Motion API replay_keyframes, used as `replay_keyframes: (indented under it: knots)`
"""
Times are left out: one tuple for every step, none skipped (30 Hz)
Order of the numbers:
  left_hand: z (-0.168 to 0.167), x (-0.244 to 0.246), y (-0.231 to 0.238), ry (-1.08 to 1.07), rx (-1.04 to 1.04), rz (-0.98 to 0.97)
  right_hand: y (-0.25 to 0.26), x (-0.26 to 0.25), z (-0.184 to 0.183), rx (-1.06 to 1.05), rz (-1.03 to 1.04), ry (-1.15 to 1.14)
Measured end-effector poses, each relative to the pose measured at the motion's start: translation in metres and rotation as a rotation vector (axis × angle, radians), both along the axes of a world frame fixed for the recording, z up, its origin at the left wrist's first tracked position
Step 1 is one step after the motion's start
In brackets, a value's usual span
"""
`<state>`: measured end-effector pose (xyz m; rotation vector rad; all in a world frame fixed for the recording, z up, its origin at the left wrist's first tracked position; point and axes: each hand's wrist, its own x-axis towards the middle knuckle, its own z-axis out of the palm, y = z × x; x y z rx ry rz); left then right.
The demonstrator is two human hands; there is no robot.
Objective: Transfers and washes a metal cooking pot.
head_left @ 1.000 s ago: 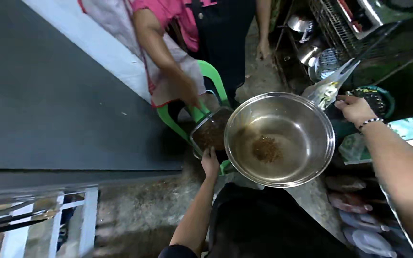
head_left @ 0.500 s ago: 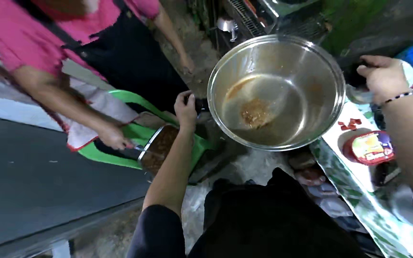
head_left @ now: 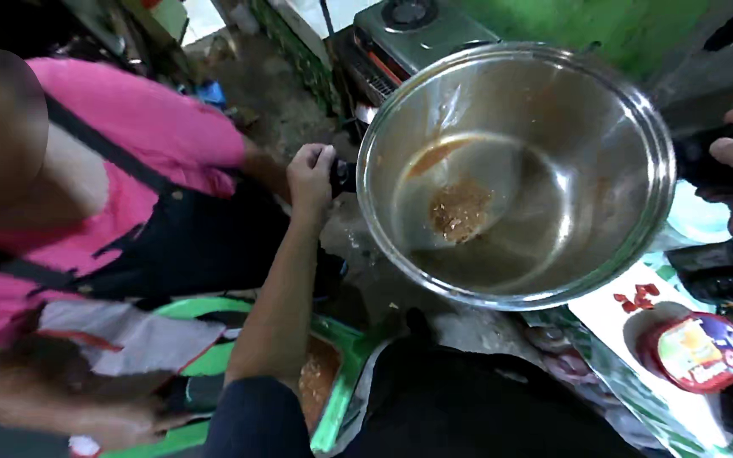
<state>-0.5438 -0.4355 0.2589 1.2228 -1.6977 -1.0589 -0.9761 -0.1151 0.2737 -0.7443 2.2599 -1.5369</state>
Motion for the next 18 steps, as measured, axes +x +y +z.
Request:
replay_keyframes:
  knots:
    - [-0.001, -0.002, -0.017, -0.002, 0.029, -0.002, -0.009, 0.002, -0.002, -0.012, -0.004, -0.011]
    - [-0.001, -0.005, -0.036, -0.011, 0.042, -0.002, -0.021, 0.007, -0.003, -0.023, -0.018, -0.031]
    - [-0.002, -0.006, -0.057, -0.035, 0.052, -0.009, -0.035, 0.013, -0.003, -0.025, -0.019, -0.045]
    - [-0.003, -0.007, -0.079, -0.059, 0.056, -0.012, -0.052, 0.022, 0.000, -0.028, -0.022, -0.057]
    - [-0.003, -0.008, -0.098, -0.072, 0.063, -0.009, -0.070, 0.031, 0.004, -0.032, -0.029, -0.073]
    - [-0.002, -0.009, -0.117, -0.078, 0.071, -0.005, -0.089, 0.039, 0.008, -0.038, -0.037, -0.083]
    - [-0.002, -0.009, -0.136, -0.084, 0.077, 0.002, -0.108, 0.046, 0.010, -0.045, -0.041, -0.096]
    - [-0.002, -0.008, -0.156, -0.093, 0.074, 0.011, -0.126, 0.051, 0.009, -0.051, -0.039, -0.106]
    - [-0.002, -0.007, -0.176, -0.104, 0.066, 0.017, -0.144, 0.053, 0.007, -0.058, -0.031, -0.109]
    - [-0.003, -0.005, -0.195, -0.114, 0.065, 0.022, -0.160, 0.055, 0.003, -0.070, -0.022, -0.110]
    - [-0.004, -0.002, -0.212, -0.127, 0.060, 0.032, -0.176, 0.057, -0.002, -0.088, -0.015, -0.110]
    - [-0.004, -0.001, -0.228, -0.139, 0.050, 0.043, -0.193, 0.057, -0.006, -0.109, -0.009, -0.116]
    - [-0.002, 0.001, -0.245, -0.150, 0.045, 0.055, -0.211, 0.059, -0.009, -0.133, -0.009, -0.119]
    - [-0.001, 0.002, -0.262, -0.161, 0.040, 0.070, -0.229, 0.060, -0.011, -0.157, -0.003, -0.120]
    - [0.000, 0.003, -0.280, -0.167, 0.030, 0.082, -0.248, 0.059, -0.012, -0.187, 0.012, -0.119]
    - [0.003, 0.002, -0.299, -0.174, 0.027, 0.086, -0.267, 0.059, -0.014, -0.206, 0.021, -0.117]
    - [0.005, 0.002, -0.317, -0.175, 0.032, 0.091, -0.285, 0.059, -0.015, -0.217, 0.029, -0.120]
    - [0.007, 0.000, -0.334, -0.165, 0.039, 0.100, -0.305, 0.058, -0.016, -0.219, 0.037, -0.124]
